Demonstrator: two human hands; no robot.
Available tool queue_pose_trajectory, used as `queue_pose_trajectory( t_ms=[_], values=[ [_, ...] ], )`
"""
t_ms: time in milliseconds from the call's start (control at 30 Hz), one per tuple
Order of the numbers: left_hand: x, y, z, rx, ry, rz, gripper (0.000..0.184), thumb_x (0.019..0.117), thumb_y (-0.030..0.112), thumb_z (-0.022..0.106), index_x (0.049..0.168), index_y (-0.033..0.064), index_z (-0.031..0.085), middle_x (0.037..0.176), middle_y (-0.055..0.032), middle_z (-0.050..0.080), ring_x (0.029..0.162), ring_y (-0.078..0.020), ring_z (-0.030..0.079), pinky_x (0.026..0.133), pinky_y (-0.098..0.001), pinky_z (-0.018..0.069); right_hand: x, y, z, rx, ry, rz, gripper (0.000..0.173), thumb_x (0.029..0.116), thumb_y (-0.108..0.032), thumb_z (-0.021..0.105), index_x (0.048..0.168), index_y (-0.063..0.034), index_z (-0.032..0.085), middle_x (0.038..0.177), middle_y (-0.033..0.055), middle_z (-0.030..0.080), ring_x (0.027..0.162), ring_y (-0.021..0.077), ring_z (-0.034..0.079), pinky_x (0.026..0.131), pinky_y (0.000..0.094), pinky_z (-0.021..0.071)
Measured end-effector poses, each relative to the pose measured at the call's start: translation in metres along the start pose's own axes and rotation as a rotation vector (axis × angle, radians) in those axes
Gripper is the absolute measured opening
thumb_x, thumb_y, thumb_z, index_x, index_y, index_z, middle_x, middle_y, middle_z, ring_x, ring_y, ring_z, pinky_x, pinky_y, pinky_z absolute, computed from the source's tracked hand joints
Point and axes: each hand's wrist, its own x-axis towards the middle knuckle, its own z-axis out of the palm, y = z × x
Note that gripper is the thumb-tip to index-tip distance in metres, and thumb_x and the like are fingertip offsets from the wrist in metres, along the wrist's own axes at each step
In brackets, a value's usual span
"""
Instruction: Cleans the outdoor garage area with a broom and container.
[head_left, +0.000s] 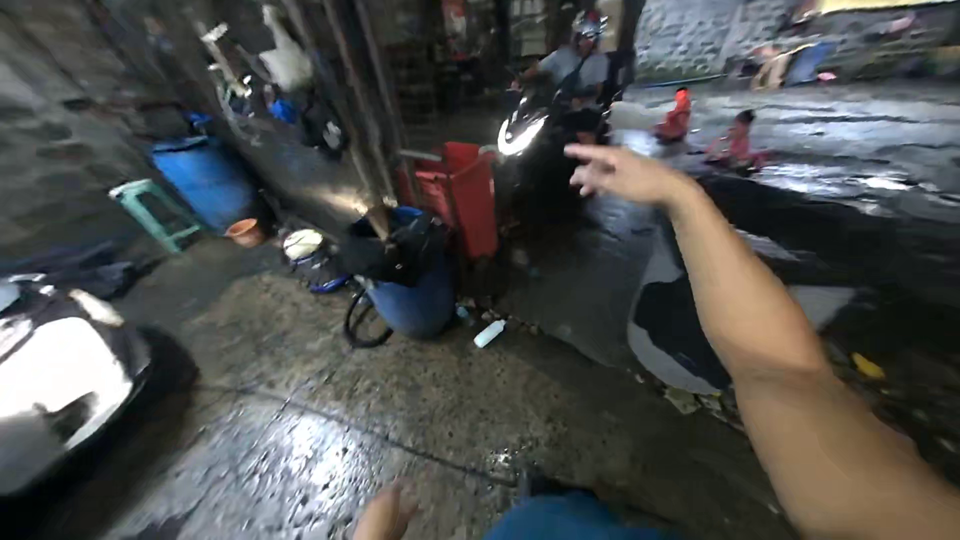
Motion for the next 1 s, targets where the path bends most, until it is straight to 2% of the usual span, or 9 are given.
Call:
queue_pose_trajectory(
  t_ms=[67,133,200,333,400,500,667,833,1000],
  values=[
    [0.072,0.034,-0.031,-0.095,-0.004,-0.11,0.061,0.0967,0.052,0.065,0.144,0.0136,0.059,0.137,-0.0174,0.065,0.126,-0.0362,0.063,0.107,-0.062,0.0481,0.024,0.001,0.107,0.017,-0.265,-0.102,0.053,0.1066,-0.032,0.055,0.157,-0.0263,0.041,0.131,0.009,0.068,0.111,0.0217,0.071,0.099,0.0462,0.0579],
    [0.119,0.067,-0.048,-0.237,0.015,-0.065,0.054,0.1013,0.047,0.06,0.143,0.0126,0.059,0.134,-0.0136,0.067,0.12,-0.0289,0.067,0.106,-0.0539,0.0522,0.057,0.065,0.234,0.081,-0.64,-0.104,0.055,0.1069,-0.04,0.053,0.159,-0.0288,0.038,0.135,0.0078,0.066,0.113,0.0212,0.07,0.1,0.0466,0.0569],
    [0.159,0.078,-0.048,-0.362,-0.046,0.052,0.05,0.1026,0.042,0.06,0.141,0.0097,0.06,0.13,-0.0147,0.068,0.115,-0.0274,0.069,0.104,-0.0504,0.0542,0.087,0.134,0.348,0.164,-0.878,0.074,0.054,0.1065,-0.041,0.053,0.156,-0.0233,0.044,0.134,0.0139,0.066,0.112,0.0305,0.069,0.098,0.0534,0.0553],
    [0.234,0.017,-0.034,-0.296,-0.306,0.029,0.048,0.1047,0.042,0.056,0.14,0.0097,0.061,0.132,-0.0165,0.067,0.123,-0.0286,0.065,0.11,-0.0502,0.0482,0.142,0.228,0.507,0.314,-0.925,0.572,0.057,0.1038,-0.053,0.053,0.148,-0.0176,0.053,0.133,0.0152,0.065,0.112,0.0349,0.067,0.096,0.057,0.0535],
    [0.249,-0.028,-0.036,-0.162,-0.354,-0.126,0.047,0.1034,0.042,0.055,0.137,0.0089,0.064,0.132,-0.0173,0.067,0.126,-0.0316,0.063,0.111,-0.0546,0.0461,0.184,0.226,0.536,0.452,-0.962,0.698,0.06,0.1046,-0.054,0.05,0.152,-0.0171,0.048,0.136,0.0155,0.064,0.115,0.0347,0.067,0.098,0.0549,0.0534],
    [0.278,-0.074,-0.072,-0.122,-0.34,-0.276,0.049,0.1028,0.044,0.056,0.133,0.0068,0.065,0.13,-0.0196,0.067,0.125,-0.0357,0.062,0.109,-0.0586,0.0464,0.3,0.197,0.546,0.499,-0.879,0.639,0.059,0.1051,-0.054,0.05,0.151,-0.0164,0.049,0.136,0.0146,0.064,0.118,0.0334,0.065,0.098,0.0526,0.0525],
    [0.351,-0.093,-0.158,-0.506,-0.003,-0.43,0.043,0.1025,0.037,0.062,0.134,0.0068,0.066,0.122,-0.0165,0.072,0.112,-0.031,0.07,0.102,-0.0554,0.0538,0.496,0.14,0.573,0.574,-0.516,0.495,0.055,0.1053,-0.05,0.051,0.148,-0.0149,0.053,0.14,0.0157,0.061,0.123,0.0333,0.062,0.099,0.0542,0.0517],
    [0.499,-0.114,-0.255,-0.592,0.378,-0.288,0.031,0.104,0.027,0.06,0.119,0.0028,0.071,0.105,-0.0137,0.076,0.096,-0.0245,0.074,0.093,-0.0505,0.0588,0.625,0.106,0.641,0.524,-0.347,0.56,0.074,0.1045,-0.057,0.047,0.16,-0.0088,0.032,0.152,0.025,0.048,0.135,0.0411,0.052,0.107,0.0615,0.0463],
    [0.675,-0.137,-0.373,-0.538,0.668,-0.13,0.026,0.1017,0.025,0.062,0.107,0.003,0.074,0.097,-0.0124,0.074,0.087,-0.0227,0.072,0.086,-0.0486,0.0588,0.681,0.101,0.698,0.296,-0.288,0.67,0.102,0.0834,-0.071,0.069,0.155,-0.0077,0.034,0.136,0.0237,0.061,0.124,0.0387,0.062,0.104,0.0595,0.0501]
  ],
)
